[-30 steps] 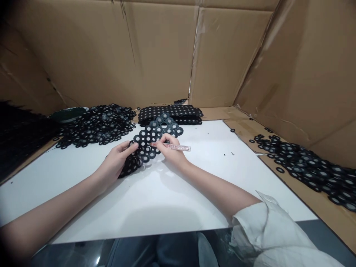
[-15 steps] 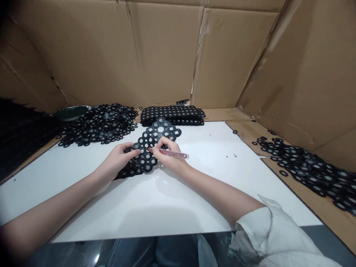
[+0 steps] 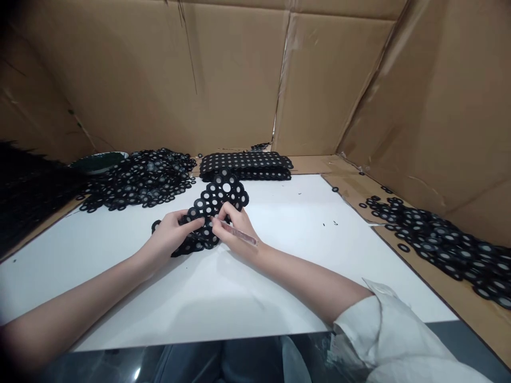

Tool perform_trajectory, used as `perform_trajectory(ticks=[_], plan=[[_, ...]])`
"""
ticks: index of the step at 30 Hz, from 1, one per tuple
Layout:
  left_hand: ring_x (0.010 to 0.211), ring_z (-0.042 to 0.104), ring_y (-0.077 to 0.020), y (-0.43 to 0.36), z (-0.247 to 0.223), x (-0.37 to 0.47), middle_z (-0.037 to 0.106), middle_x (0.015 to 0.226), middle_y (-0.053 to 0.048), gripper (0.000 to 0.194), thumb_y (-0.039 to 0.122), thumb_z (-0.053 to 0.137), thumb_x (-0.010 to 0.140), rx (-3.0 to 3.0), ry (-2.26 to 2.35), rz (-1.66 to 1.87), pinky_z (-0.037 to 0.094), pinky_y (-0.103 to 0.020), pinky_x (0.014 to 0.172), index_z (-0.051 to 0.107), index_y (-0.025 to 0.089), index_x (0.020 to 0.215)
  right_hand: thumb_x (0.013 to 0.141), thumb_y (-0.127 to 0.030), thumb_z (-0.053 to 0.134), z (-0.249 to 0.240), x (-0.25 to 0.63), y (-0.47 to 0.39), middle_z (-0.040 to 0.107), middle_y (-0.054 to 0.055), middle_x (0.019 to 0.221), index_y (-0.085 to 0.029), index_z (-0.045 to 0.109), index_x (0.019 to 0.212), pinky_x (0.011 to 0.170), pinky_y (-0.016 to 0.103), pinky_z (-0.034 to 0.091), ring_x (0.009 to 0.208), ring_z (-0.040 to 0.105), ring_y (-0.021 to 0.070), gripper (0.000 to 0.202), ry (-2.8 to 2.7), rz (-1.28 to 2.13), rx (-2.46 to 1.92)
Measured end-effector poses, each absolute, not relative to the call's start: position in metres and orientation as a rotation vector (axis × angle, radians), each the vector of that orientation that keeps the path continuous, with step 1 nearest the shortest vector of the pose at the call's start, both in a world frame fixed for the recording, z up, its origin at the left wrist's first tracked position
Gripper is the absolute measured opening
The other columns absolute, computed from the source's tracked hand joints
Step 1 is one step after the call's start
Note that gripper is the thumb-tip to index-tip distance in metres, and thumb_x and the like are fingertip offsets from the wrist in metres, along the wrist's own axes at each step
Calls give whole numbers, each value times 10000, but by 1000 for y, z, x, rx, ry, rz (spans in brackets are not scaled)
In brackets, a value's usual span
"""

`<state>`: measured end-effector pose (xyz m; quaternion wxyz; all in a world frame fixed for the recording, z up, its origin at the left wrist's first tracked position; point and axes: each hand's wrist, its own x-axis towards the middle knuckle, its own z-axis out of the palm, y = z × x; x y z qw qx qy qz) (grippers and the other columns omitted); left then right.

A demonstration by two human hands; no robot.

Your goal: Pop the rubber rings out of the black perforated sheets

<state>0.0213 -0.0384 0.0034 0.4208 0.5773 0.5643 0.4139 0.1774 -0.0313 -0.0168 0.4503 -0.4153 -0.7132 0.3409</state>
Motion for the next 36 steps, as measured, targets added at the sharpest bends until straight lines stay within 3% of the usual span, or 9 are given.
perform_trajectory(ticks=[6, 17, 26, 31, 36], plan=[[741, 604, -212, -39, -1, 24, 668, 839, -66, 306, 375, 576, 671, 1412, 1351, 1062, 455, -303, 638, 619, 138, 861, 778, -276, 413, -18, 172, -29, 375, -53, 562, -203, 347, 656, 508, 234, 283, 517, 362, 91, 157, -1661, 882, -984], [666, 595, -190, -35, -4, 23, 657, 725, -42, 236, 360, 578, 676, 1361, 1378, 1026, 440, -291, 609, 606, 148, 778, 800, -275, 395, -19, 173, -32, 377, -42, 575, -203, 351, 679, 533, 252, 295, 527, 381, 104, 148, -1816, 726, -1041], [823, 597, -227, -46, 4, 30, 661, 847, -64, 283, 343, 569, 696, 1277, 1314, 1025, 438, -333, 715, 609, 151, 900, 795, -238, 352, -22, 165, -31, 366, 12, 757, -211, 325, 727, 573, 278, 369, 672, 427, 137, 78, -1853, 662, -1009], [841, 596, -229, -45, 4, 28, 662, 867, -54, 348, 363, 582, 683, 1300, 1200, 1023, 442, -344, 730, 599, 181, 980, 787, -269, 365, -20, 166, -26, 390, 5, 737, -211, 340, 705, 603, 291, 365, 678, 415, 149, 103, -1830, 656, -1076], [844, 591, -232, -39, -1, 24, 650, 902, -74, 402, 439, 606, 647, 1270, 1281, 1026, 442, -330, 721, 587, 157, 932, 747, -295, 421, -20, 174, -18, 425, -16, 667, -205, 368, 642, 628, 283, 361, 704, 447, 154, 148, -1663, 834, -1100]])
